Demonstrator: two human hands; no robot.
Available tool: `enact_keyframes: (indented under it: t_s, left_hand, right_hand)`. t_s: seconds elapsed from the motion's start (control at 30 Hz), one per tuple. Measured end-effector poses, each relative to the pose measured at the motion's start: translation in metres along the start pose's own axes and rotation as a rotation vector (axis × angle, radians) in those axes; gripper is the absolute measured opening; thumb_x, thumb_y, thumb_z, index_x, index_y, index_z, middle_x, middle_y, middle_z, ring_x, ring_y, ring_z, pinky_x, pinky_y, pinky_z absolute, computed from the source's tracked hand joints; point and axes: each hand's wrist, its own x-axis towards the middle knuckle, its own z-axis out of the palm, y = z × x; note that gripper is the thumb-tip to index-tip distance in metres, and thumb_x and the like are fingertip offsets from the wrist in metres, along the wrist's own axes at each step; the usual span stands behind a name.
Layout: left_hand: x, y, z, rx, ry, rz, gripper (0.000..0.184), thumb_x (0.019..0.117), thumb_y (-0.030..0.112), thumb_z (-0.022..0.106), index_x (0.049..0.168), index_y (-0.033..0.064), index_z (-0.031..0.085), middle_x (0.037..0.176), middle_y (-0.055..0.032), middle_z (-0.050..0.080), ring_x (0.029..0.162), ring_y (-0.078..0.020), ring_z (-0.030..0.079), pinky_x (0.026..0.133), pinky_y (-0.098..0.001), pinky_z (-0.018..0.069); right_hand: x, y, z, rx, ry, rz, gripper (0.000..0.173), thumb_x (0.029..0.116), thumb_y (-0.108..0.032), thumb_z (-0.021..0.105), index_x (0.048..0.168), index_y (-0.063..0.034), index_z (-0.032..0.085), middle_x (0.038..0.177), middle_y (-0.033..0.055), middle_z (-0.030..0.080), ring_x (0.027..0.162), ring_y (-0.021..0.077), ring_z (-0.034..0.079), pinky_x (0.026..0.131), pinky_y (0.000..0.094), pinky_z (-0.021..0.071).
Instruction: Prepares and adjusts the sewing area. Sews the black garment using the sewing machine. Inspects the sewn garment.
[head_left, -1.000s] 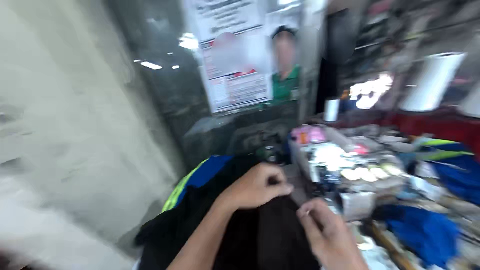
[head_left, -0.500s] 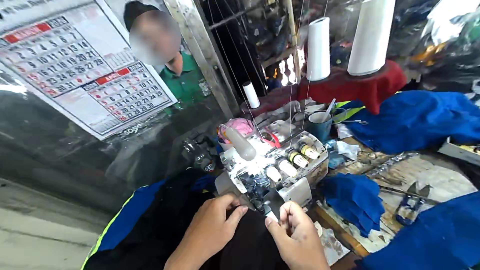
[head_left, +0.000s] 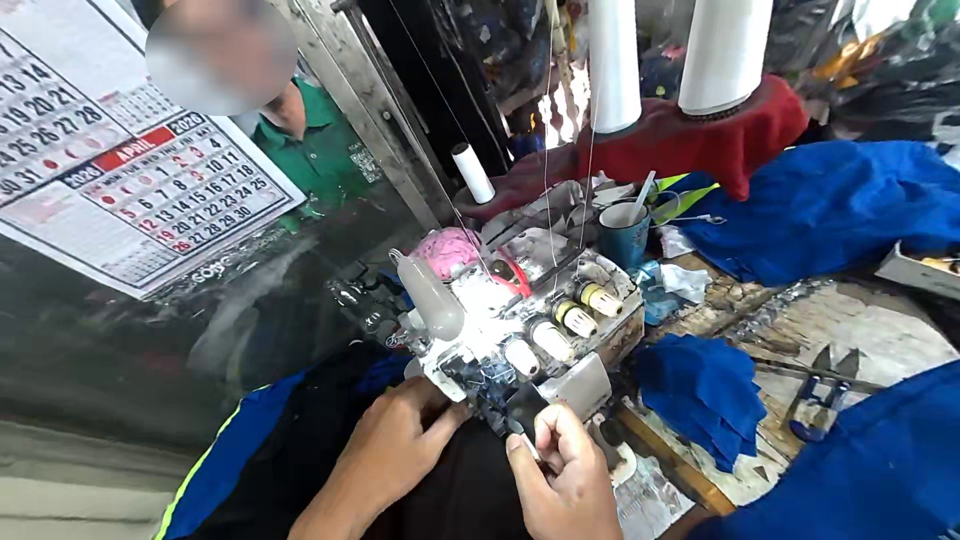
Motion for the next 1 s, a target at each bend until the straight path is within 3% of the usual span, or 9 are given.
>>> enact_keyframes:
  t_s: [0.07, 0.13, 0.27, 0.37, 0.43, 0.6, 0.77, 0.87, 1.0]
  left_hand:
    - [-0.007, -0.004, -0.015, -0.191, -0.145, -0.01, 0.041, 0.0894, 0.063, 0.067, 0.089, 0.0223, 0.071, 0.073, 0.0084, 0.063, 0.064, -0.0067, 0.058, 0.059, -0.0296, 0.0519]
    - [-0.018, -0.004, -0.018, -0.282, -0.162, 0.028, 0.035, 0.0929, 0.056, 0.067, 0.09, 0.0218, 0.071, 0.074, 0.0078, 0.063, 0.062, -0.0065, 0.057, 0.056, -0.0256, 0.0498]
    - [-0.04, 0.008, -0.01, -0.209, 0.106, 0.162, 0.024, 0.0989, 0.046, 0.062, 0.099, 0.0251, 0.075, 0.093, 0.0096, 0.067, 0.081, -0.0027, 0.063, 0.069, -0.023, 0.0557]
    - [-0.055, 0.021, -0.011, -0.268, 0.229, 0.252, 0.018, 0.102, 0.032, 0.063, 0.104, 0.0195, 0.075, 0.101, 0.0048, 0.069, 0.095, -0.0076, 0.066, 0.082, -0.0265, 0.0584]
    - [-0.063, 0.028, -0.011, -0.317, 0.253, 0.29, 0.017, 0.1032, 0.026, 0.062, 0.106, 0.0158, 0.074, 0.103, 0.0017, 0.07, 0.097, -0.0097, 0.067, 0.083, -0.0275, 0.0592]
    - [-0.067, 0.034, -0.012, -0.323, 0.276, 0.325, 0.017, 0.1045, 0.025, 0.059, 0.107, 0.016, 0.073, 0.103, 0.0019, 0.069, 0.097, -0.0092, 0.066, 0.083, -0.0265, 0.0585]
    - [-0.064, 0.046, -0.014, -0.298, 0.345, 0.256, 0.017, 0.1029, 0.029, 0.06, 0.104, 0.0179, 0.074, 0.096, 0.0058, 0.068, 0.089, -0.0051, 0.065, 0.076, -0.0228, 0.0574]
    - [-0.053, 0.051, 0.004, -0.203, 0.356, 0.131, 0.02, 0.0994, 0.037, 0.064, 0.1, 0.0206, 0.074, 0.094, 0.0081, 0.069, 0.087, -0.0031, 0.066, 0.075, -0.0236, 0.0591]
    - [-0.042, 0.038, 0.023, -0.078, 0.237, -0.09, 0.035, 0.0923, 0.057, 0.065, 0.099, 0.0225, 0.072, 0.09, 0.0082, 0.067, 0.08, -0.0067, 0.064, 0.071, -0.031, 0.0571]
  right_hand:
    - [-0.003, -0.006, -0.007, 0.032, -0.032, 0.035, 0.016, 0.0874, -0.012, 0.072, 0.09, -0.0103, 0.057, 0.069, -0.0023, 0.053, 0.053, 0.0067, 0.047, 0.045, 0.0221, 0.0396]
    - [-0.004, -0.007, -0.012, 0.06, -0.067, 0.045, 0.018, 0.0864, -0.011, 0.073, 0.096, -0.0097, 0.059, 0.068, -0.0027, 0.052, 0.051, 0.0059, 0.045, 0.043, 0.0213, 0.0369]
    - [-0.001, -0.005, -0.022, -0.015, -0.18, 0.047, 0.026, 0.0887, -0.018, 0.073, 0.113, -0.0117, 0.066, 0.063, -0.0057, 0.045, 0.048, 0.0058, 0.039, 0.043, 0.0227, 0.033]
    - [0.006, -0.011, -0.038, -0.186, -0.325, -0.023, 0.031, 0.093, -0.028, 0.07, 0.122, -0.0194, 0.071, 0.076, -0.0071, 0.057, 0.056, 0.0048, 0.045, 0.05, 0.0245, 0.0405]
    - [0.013, -0.018, -0.047, -0.283, -0.444, -0.068, 0.026, 0.0982, -0.038, 0.064, 0.118, -0.0251, 0.074, 0.095, -0.0085, 0.067, 0.071, 0.0031, 0.055, 0.063, 0.0248, 0.0481]
    - [0.02, -0.027, -0.052, -0.349, -0.576, -0.118, 0.024, 0.0998, -0.044, 0.06, 0.103, -0.0237, 0.074, 0.087, -0.0052, 0.057, 0.078, 0.0058, 0.055, 0.066, 0.0252, 0.0481]
    - [0.016, -0.035, -0.052, -0.431, -0.468, -0.201, 0.021, 0.1002, -0.039, 0.061, 0.098, -0.0199, 0.07, 0.092, -0.0056, 0.064, 0.079, 0.004, 0.063, 0.066, 0.0243, 0.0568]
    - [0.016, -0.023, -0.051, -0.512, -0.353, -0.163, 0.02, 0.098, -0.039, 0.062, 0.094, -0.0209, 0.067, 0.08, -0.0108, 0.066, 0.07, 0.0024, 0.064, 0.061, 0.0271, 0.0562]
    - [0.017, -0.013, -0.043, -0.304, -0.286, 0.054, 0.018, 0.0914, -0.035, 0.069, 0.091, -0.0184, 0.063, 0.065, -0.0073, 0.058, 0.053, 0.0071, 0.054, 0.048, 0.0273, 0.0474]
